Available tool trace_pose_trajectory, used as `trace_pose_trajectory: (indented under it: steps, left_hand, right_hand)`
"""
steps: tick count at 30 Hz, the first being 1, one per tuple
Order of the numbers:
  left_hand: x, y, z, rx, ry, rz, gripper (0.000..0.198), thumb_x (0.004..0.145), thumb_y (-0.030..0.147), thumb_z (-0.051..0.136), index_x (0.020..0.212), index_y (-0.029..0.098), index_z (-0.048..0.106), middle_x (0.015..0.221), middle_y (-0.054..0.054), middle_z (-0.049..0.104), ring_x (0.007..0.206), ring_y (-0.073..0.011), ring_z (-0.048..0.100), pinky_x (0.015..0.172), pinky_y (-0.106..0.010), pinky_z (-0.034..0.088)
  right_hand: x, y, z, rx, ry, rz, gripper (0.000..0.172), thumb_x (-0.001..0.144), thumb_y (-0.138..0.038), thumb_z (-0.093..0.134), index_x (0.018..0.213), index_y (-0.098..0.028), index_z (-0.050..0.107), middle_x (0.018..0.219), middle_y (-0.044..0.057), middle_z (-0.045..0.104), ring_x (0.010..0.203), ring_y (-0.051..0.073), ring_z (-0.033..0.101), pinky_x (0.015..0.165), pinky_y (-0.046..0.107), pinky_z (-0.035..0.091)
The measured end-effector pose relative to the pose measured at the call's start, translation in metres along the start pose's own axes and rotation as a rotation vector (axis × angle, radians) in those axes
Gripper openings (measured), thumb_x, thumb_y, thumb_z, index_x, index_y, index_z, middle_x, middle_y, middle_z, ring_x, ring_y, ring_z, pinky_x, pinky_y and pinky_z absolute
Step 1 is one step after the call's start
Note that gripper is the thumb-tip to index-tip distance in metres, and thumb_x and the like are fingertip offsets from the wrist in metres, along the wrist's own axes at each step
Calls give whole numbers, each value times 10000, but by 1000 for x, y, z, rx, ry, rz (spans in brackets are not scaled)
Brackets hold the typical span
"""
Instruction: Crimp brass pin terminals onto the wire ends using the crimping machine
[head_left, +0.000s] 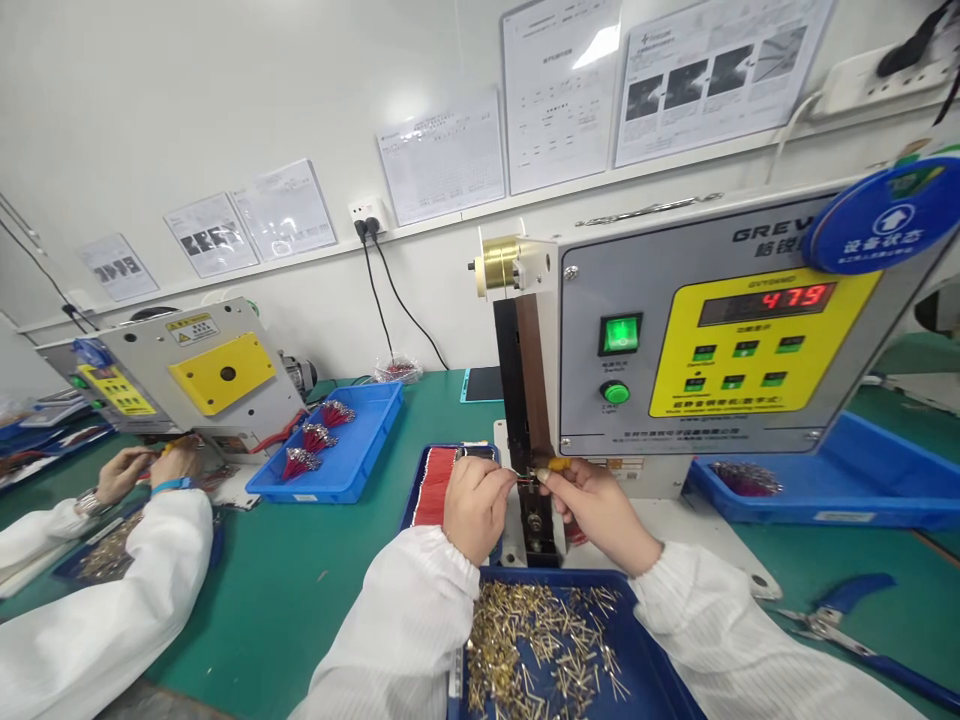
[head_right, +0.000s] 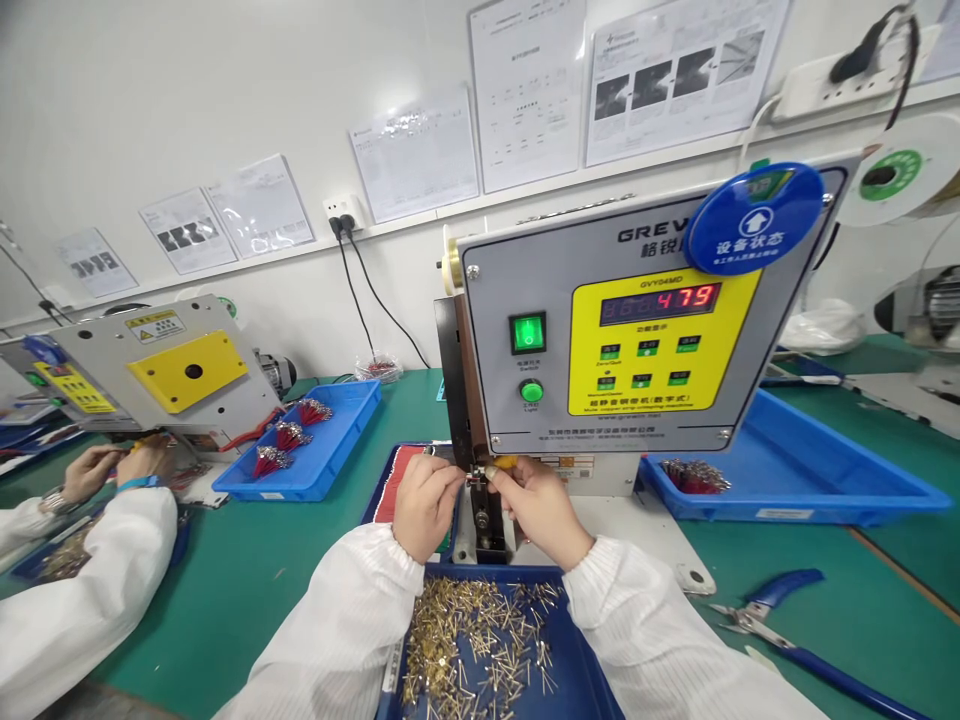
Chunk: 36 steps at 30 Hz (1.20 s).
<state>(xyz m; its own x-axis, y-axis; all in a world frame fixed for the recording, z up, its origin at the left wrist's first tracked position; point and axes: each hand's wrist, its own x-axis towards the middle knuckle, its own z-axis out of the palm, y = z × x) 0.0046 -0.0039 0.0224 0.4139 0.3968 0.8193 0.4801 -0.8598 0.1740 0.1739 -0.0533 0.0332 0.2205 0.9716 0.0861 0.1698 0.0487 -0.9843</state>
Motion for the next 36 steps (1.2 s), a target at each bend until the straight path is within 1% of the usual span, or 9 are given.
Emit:
trace_pose_trajectory:
  steps: [4,9,15,20,26,30,34,36]
  left_hand:
    - [0,1,-1,15,5,-12,135,894,140,515,903,179,644,852,-56,593,831,-168,512,736,-299,446]
    - [0,0,0,26,11,-40,135,898,167,517,910,186,650,854,-58,591,832,-172,529,723,-306,442]
    - [-1,-1,2,34,-8,-43,136,902,171,514,898,182,649,836,-58,590,815,-170,524,710,-303,442]
    - [-1,-1,2,31,-19,-43,127,897,168,521,894,177,647,837,-57,591,821,-172,526,714,-302,441]
    - [-1,-2,2,28,-17,-38,131,898,167,519,902,182,650,835,-57,591,818,-170,528,713,-299,442]
    - [-1,-1,2,34,-16,-32,146,903,182,512,920,193,657,841,-60,588,817,-169,528,695,-292,442]
    - [-1,-1,2,-8,-15,-51,140,907,178,491,914,190,630,848,-59,591,830,-171,536,720,-297,438]
    - [-2,-2,4,-55,-3,-97,98,902,214,501,872,181,588,826,-49,583,803,-161,542,709,-284,433]
  right_hand:
    - [-2,-2,1,5,15,-16,289,749,-491,546,649,-223,505,476,-49,466,393,109,429,375,239,357]
    - [-4,1,5,-27,76,-34,278,783,-466,519,640,-230,489,462,-48,463,369,112,421,353,242,338]
    - [-6,3,9,-149,140,-111,232,789,-401,534,635,-252,446,457,-43,493,424,149,500,395,258,372]
    - [-7,3,9,-187,156,-141,231,784,-393,521,623,-255,431,476,-31,523,485,176,552,437,274,395]
    - [-5,4,8,-192,154,-147,219,779,-378,516,625,-254,424,476,-33,525,483,175,549,461,277,400]
    - [-5,3,7,-176,150,-148,229,784,-405,523,638,-254,434,483,-29,535,493,181,559,473,281,407]
    - [-6,4,9,-158,143,-141,250,794,-437,527,644,-250,457,473,-32,525,473,176,547,459,279,401]
    - [-6,4,10,-138,146,-125,255,798,-437,524,642,-247,454,463,-37,515,443,165,527,439,274,393]
